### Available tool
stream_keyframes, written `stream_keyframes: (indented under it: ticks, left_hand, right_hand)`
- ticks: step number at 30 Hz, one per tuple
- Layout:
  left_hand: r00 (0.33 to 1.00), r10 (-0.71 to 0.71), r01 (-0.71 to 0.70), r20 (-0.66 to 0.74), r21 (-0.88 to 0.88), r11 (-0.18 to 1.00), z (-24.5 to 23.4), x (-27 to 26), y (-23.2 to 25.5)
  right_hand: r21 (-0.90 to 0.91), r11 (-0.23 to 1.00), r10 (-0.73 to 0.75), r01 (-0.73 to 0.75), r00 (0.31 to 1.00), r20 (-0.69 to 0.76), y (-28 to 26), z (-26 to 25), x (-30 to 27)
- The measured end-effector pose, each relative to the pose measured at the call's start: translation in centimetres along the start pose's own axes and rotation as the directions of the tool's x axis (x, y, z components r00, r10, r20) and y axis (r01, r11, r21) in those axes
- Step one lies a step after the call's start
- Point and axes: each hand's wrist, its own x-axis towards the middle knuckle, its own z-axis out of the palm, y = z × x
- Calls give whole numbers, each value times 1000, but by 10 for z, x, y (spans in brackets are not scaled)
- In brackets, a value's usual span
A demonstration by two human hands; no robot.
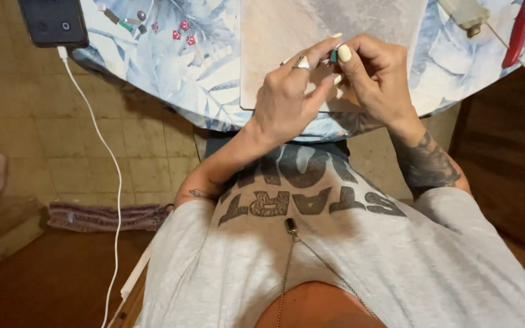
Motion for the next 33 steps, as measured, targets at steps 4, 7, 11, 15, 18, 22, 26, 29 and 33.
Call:
stream_keyframes:
  ticks: [4,7,11,15,18,22,26,29,33]
  left_hand:
    - [998,-59,56,-27,-126,991,-1,7,3]
    - [997,-71,64,-35,-185,981,1,9,2]
    - [995,-88,75,-53,-210,975,3,8,0]
    - [993,-102,91,-63,-163,982,5,5,-1]
    - [993,-90,81,-80,-119,990,5,4,-1]
    - [990,-91,83,-104,-77,994,4,3,0]
    - [993,-26,27,-119,6,1000,8,1,-5]
    - [996,44,-39,-76,72,997,6,0,-5]
    - [998,67,-66,-2,104,992,4,-3,-7]
  right_hand:
    - [-58,998,-32,33,999,13,-1,-3,-1]
    - [-30,1000,-7,8,1000,20,3,-4,-3]
    - [96,994,48,-52,998,51,11,-5,-4]
    - [192,974,108,-123,990,89,18,-4,-6]
    - [174,975,123,-137,988,91,19,-4,-6]
    - [199,972,104,-123,990,100,15,-3,-5]
    - [142,985,83,-99,990,117,12,-5,-4]
    - [-26,1000,9,-5,989,151,14,-11,-2]
    - [-86,996,-18,38,977,214,9,-13,4]
